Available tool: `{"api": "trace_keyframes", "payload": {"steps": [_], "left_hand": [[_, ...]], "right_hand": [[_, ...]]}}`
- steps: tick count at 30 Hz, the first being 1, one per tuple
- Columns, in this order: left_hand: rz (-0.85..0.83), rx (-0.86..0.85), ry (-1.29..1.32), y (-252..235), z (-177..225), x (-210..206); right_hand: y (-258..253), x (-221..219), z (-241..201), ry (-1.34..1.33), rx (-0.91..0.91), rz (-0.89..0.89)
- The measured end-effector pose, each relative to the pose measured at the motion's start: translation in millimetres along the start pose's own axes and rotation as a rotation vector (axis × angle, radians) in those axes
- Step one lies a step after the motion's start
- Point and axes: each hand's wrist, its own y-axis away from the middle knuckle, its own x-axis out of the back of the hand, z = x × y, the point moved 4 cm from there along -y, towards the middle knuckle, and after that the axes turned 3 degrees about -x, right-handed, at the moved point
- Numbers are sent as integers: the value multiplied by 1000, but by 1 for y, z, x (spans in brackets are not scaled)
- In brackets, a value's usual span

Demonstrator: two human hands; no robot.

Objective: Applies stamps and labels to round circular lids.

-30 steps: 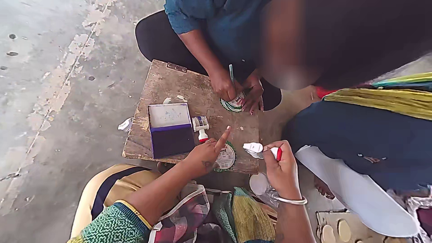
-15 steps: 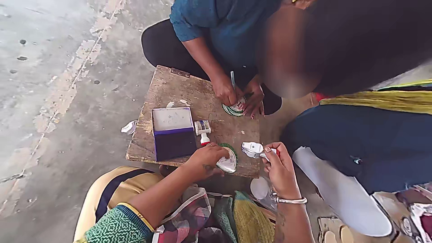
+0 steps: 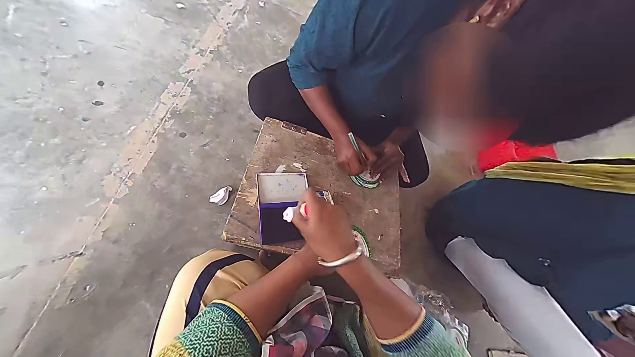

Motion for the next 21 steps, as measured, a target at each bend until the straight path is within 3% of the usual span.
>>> {"api": "trace_keyframes", "payload": {"steps": [2, 6, 8, 11, 14, 21], "left_hand": [[-122, 318, -75, -24, 29, 13], [-121, 384, -134, -41, 15, 8], [-65, 404, -127, -41, 12, 7], [-17, 454, -134, -42, 11, 6], [34, 471, -103, -43, 11, 7], [268, 236, -133, -43, 1, 3]], "right_hand": [[21, 41, 30, -114, -7, 229], [78, 93, 107, -121, -181, 415], [94, 82, 124, -73, -250, 329], [100, 48, 116, -25, -353, 173], [92, 38, 110, 38, -355, 193], [74, 2, 105, 111, -347, 176]]}}
